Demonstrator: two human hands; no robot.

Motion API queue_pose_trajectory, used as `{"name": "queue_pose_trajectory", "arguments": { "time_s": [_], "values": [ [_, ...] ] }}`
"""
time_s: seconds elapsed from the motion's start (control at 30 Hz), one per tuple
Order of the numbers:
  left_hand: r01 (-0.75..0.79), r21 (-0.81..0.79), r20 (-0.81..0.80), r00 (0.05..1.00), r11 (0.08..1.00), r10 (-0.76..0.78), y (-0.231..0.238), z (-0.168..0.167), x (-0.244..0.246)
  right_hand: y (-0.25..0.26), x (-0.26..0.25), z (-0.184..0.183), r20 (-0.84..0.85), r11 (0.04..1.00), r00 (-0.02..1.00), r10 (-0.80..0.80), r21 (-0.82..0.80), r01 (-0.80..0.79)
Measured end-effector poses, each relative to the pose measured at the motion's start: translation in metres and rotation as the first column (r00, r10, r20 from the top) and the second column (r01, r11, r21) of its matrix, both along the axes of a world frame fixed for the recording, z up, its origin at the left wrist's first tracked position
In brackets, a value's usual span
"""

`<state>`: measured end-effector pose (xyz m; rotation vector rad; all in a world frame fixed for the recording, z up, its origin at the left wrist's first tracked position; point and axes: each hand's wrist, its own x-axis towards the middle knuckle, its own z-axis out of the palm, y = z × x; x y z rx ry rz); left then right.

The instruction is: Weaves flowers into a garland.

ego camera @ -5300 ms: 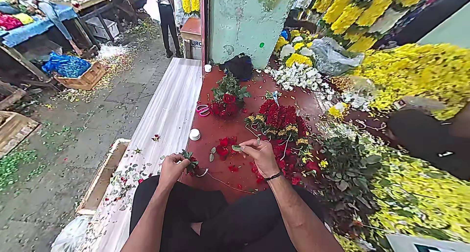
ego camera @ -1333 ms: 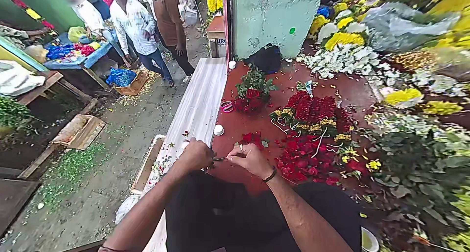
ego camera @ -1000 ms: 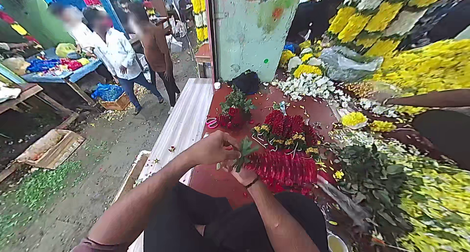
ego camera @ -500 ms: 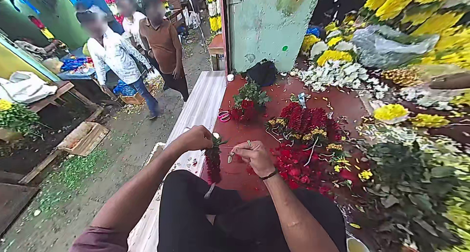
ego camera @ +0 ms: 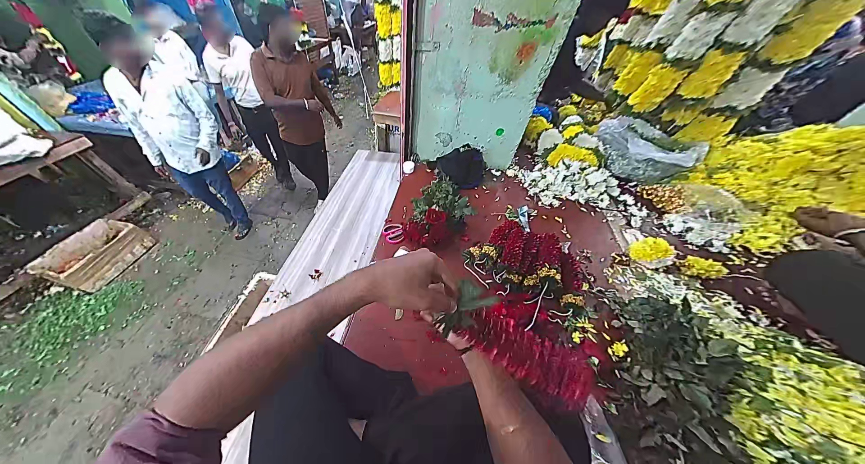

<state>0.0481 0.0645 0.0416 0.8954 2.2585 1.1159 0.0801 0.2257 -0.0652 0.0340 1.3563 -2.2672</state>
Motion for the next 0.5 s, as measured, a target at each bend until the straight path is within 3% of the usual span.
{"name": "queue_pose_trajectory", "arguments": {
  "time_s": [0.07, 0.17, 0.3, 0.5],
  "values": [
    [-0.174, -0.022, -0.122, 0.978, 0.985, 0.170, -0.002, -0.009, -0.013, -0.003, -0.005, -0.050, -0.158, 0.968, 0.978, 0.134, -0.192, -0.164],
    [-0.375, -0.185, -0.245, 0.913, 0.908, 0.327, -0.025, -0.032, -0.033, -0.008, -0.008, -0.065, -0.316, 0.925, 0.920, 0.230, -0.224, -0.308],
    [-0.372, -0.415, -0.065, 0.922, 0.830, 0.381, -0.071, -0.060, -0.027, -0.002, -0.019, -0.056, -0.303, 0.959, 0.916, 0.262, -0.027, -0.283],
    [-0.299, -0.438, 0.181, 0.894, 0.848, 0.409, -0.097, -0.074, 0.015, 0.007, -0.030, -0.059, -0.307, 0.905, 0.878, 0.366, 0.338, -0.259]
  ]
}}
